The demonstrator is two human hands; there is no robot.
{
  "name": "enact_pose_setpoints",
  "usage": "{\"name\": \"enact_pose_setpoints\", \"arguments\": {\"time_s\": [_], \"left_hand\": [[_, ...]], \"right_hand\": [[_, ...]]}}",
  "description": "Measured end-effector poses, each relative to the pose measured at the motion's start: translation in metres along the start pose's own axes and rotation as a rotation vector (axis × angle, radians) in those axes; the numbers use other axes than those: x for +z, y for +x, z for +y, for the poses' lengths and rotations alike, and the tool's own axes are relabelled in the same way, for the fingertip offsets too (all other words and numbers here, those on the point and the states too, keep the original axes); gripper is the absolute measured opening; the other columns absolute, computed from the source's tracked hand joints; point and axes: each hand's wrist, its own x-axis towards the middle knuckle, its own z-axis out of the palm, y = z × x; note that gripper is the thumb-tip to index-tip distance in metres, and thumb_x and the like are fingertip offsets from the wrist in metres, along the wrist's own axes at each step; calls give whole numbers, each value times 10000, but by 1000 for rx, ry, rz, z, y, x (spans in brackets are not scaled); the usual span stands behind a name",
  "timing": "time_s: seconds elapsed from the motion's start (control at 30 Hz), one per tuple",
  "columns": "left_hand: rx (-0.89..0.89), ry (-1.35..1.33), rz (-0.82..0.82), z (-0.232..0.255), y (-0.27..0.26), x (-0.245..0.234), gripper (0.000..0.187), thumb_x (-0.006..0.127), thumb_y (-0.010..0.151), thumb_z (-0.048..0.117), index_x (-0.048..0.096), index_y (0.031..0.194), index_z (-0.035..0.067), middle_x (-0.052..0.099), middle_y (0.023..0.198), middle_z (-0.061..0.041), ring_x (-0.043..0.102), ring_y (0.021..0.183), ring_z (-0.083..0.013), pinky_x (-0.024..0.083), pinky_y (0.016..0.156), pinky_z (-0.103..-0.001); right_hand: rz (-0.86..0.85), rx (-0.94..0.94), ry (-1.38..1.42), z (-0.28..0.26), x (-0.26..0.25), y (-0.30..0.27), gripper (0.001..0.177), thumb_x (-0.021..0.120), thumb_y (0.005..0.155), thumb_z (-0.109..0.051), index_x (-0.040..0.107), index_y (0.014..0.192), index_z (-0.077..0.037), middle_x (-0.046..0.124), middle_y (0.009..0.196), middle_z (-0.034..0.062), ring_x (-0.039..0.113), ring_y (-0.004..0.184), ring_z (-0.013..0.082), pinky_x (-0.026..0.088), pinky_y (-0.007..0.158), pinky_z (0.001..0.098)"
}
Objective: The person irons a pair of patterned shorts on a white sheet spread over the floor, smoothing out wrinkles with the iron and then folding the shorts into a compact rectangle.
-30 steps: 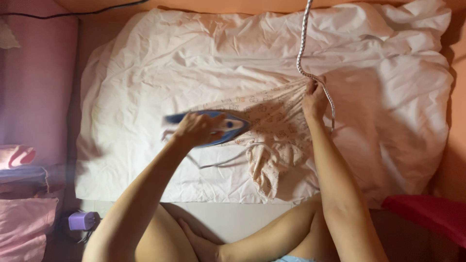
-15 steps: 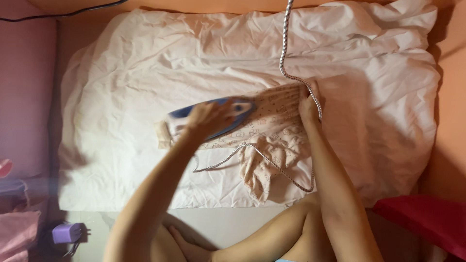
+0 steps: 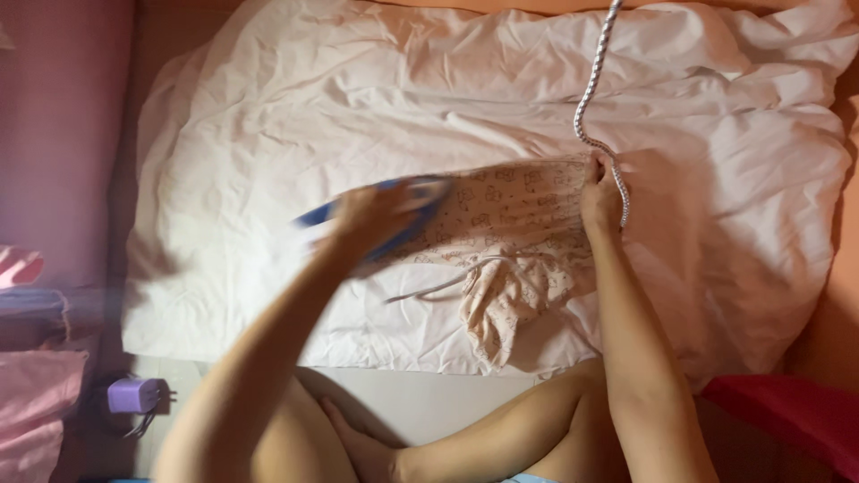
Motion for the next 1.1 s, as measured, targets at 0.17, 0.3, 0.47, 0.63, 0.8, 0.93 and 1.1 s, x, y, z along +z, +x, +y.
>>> {"name": "enact_pose_setpoints", "arguments": {"time_s": [0.17, 0.3, 0.47, 0.63, 0.8, 0.93, 1.1], "left_hand": [[-347, -132, 32, -75, -107, 6, 461, 660, 919, 519, 598, 1316, 293, 650, 1295, -64, 759, 761, -272, 608, 559, -400], [-411, -252, 149, -80, -134, 14, 543, 661, 968, 505, 577, 1402, 190, 781, 951, -128, 744, 636, -282, 599, 499, -402], [-38, -112, 209, -78, -126, 8, 546, 673, 885, 522, 602, 1334, 221, 768, 838, -144, 725, 555, -272, 581, 470, -405], [-517, -174, 250, -71, -97, 11, 538, 685, 984, 545, 604, 1341, 151, 769, 862, -134, 696, 653, -270, 543, 512, -383], [167, -33, 291, -60, -119, 5, 550, 665, 834, 550, 586, 1288, 250, 731, 806, -105, 653, 486, -229, 547, 440, -396], [-22, 87, 81, -52, -114, 5, 561, 629, 912, 597, 563, 1352, 256, 699, 776, -119, 642, 442, -197, 547, 378, -379], [-24, 55, 59, -43, -106, 19, 480, 607, 1000, 489, 557, 1403, 234, 725, 767, -92, 677, 529, -191, 560, 409, -343]], "right_hand": [[4, -14, -2, -24, -3, -1, 296, 590, 1098, -314, 665, 1187, -42, 737, 987, 185, 715, 853, 324, 550, 753, 450], [-79, 172, 0, -11, 2, -1, 400, 561, 1073, -387, 626, 1150, -1, 697, 929, 238, 703, 819, 377, 541, 739, 468], [-139, 132, -183, 28, 0, -5, 580, 558, 1108, -504, 636, 1027, 65, 682, 934, 288, 675, 918, 450, 525, 853, 516], [-299, 124, -213, 25, -32, -36, 584, 646, 1001, -516, 623, 1098, 59, 684, 921, 280, 672, 872, 448, 529, 758, 517], [-423, 275, -129, 14, -56, -57, 434, 660, 989, -422, 634, 1110, -6, 716, 877, 181, 717, 806, 343, 566, 712, 458], [-342, 98, -135, 30, -59, -60, 364, 665, 1029, -369, 644, 1090, -11, 711, 879, 169, 698, 791, 343, 539, 714, 464], [-210, -27, -123, 39, -50, -70, 311, 665, 1031, -296, 636, 1115, 2, 706, 930, 206, 682, 830, 385, 523, 729, 482]]}}
